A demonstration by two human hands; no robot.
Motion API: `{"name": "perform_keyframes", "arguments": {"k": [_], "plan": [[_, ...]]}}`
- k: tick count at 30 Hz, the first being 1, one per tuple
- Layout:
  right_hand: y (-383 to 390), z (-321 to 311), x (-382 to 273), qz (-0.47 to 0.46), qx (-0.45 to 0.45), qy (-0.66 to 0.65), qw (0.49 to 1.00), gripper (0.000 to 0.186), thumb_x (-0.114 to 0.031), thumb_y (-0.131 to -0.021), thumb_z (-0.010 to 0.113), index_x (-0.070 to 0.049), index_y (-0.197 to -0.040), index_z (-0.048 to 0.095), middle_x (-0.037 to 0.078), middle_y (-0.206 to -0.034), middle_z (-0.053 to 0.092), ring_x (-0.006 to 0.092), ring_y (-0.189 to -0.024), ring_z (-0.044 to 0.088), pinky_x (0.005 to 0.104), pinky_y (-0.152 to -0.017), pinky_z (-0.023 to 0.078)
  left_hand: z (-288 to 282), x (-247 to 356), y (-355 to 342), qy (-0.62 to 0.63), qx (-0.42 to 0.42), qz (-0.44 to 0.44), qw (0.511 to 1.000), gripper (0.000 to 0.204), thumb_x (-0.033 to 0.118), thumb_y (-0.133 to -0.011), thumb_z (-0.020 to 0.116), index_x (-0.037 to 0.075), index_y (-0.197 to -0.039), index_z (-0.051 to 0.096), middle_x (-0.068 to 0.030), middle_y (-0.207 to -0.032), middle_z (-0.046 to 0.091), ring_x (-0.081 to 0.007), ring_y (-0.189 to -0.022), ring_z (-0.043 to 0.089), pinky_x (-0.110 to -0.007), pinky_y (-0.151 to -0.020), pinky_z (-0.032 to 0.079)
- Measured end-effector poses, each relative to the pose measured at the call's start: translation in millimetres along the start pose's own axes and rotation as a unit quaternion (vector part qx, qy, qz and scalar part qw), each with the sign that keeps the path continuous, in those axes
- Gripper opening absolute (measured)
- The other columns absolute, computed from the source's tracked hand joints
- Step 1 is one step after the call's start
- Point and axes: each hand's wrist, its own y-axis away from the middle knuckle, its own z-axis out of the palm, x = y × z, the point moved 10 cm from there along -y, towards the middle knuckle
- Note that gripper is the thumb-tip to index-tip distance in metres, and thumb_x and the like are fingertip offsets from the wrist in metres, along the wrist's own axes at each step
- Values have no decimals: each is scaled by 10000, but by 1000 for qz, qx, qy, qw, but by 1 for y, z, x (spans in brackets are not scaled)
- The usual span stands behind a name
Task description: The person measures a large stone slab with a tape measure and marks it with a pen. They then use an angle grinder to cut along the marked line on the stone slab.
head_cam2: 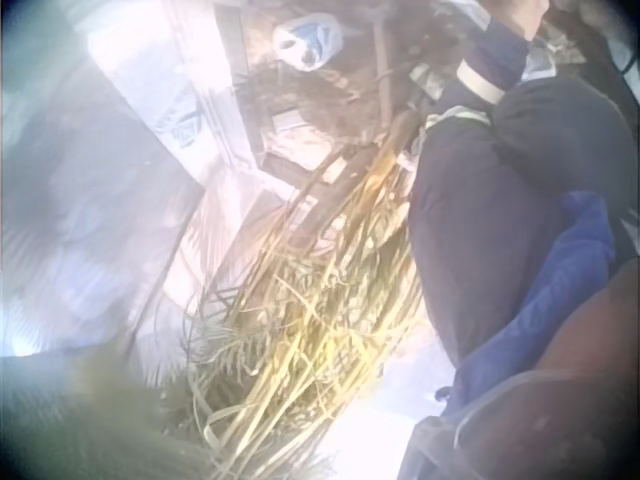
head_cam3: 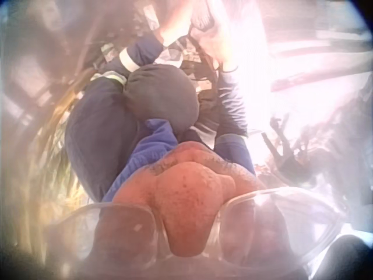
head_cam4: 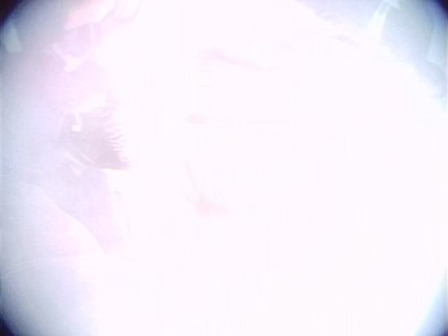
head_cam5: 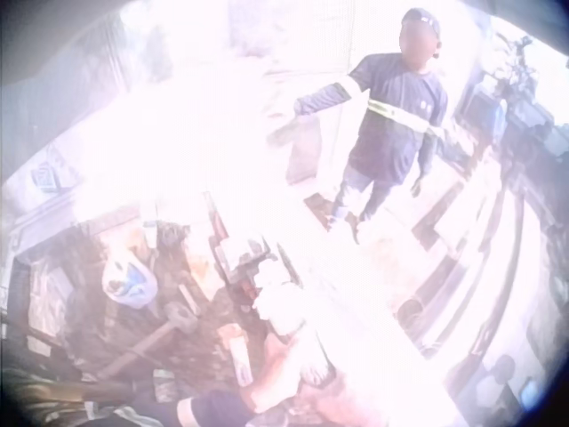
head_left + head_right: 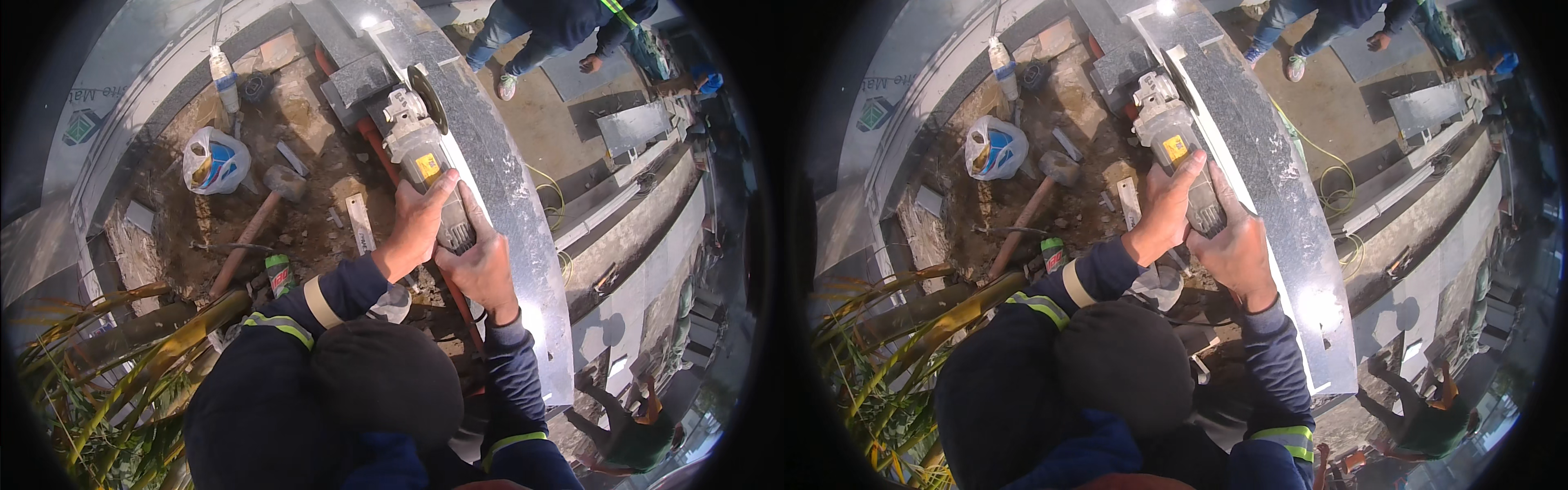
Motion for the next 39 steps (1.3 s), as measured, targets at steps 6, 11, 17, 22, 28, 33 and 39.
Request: {"name": "perform_keyframes", "arguments": {"k": [6,11,17,22,28,33,39], "plan": [[-9,4,-1,-12,6,16,1000,911,-95,-765,837,-49,-1583,439,248,-1225,736,320,-1204,708,377,-981,542,-6,3,-8,13,18,16,1000,467,239,-954,800,-49,-1210,536,-110,-1105,628,-150,-959,643,-335,-800,580],[-14,6,-1,4,1,17,1000,924,-97,-760,841,-57,-1589,434,243,-1246,732,303,-1214,702,375,-1001,535,-8,8,-9,-8,43,6,999,507,241,-957,797,-51,-1248,501,-120,-1131,621,-157,-973,639,-339,-816,582],[-17,6,-5,1,7,-30,1000,872,-54,-728,805,14,-1535,482,329,-1316,663,410,-1255,664,408,-1036,527,0,18,-13,-10,-3,36,999,497,213,-973,774,-46,-1279,481,-118,-1164,614,-160,-985,640,-331,-831,577],[-21,7,-7,5,2,-38,999,881,-61,-729,803,-7,-1546,477,333,-1286,675,408,-1220,684,415,-1007,541,-6,13,-18,-8,4,20,1000,503,204,-984,760,-20,-1327,470,-110,-1196,612,-165,-1034,638,-336,-862,574],[-21,4,-7,-39,32,-15,999,901,-72,-709,802,-43,-1552,487,330,-1260,684,395,-1156,713,406,-968,554,-6,13,-21,-21,1,24,999,567,224,-985,763,-15,-1386,441,-123,-1240,606,-187,-1092,640,-355,-904,572],[-13,0,1,-9,26,-13,1000,912,-97,-696,800,-99,-1558,501,297,-988,721,348,-797,744,405,-780,572,-10,3,-16,-50,21,-5,999,577,304,-1000,743,35,-1428,465,-87,-1267,602,-191,-1120,651,-376,-928,587],[8,-9,5,19,11,-9,1000,919,-116,-712,817,-115,-1570,486,224,-888,662,350,-807,678,396,-785,542,-5,-6,-2,-35,-6,-28,999,683,240,-998,750,43,-1532,373,-98,-1408,542,-202,-1268,562,-368,-1043,512]]}}
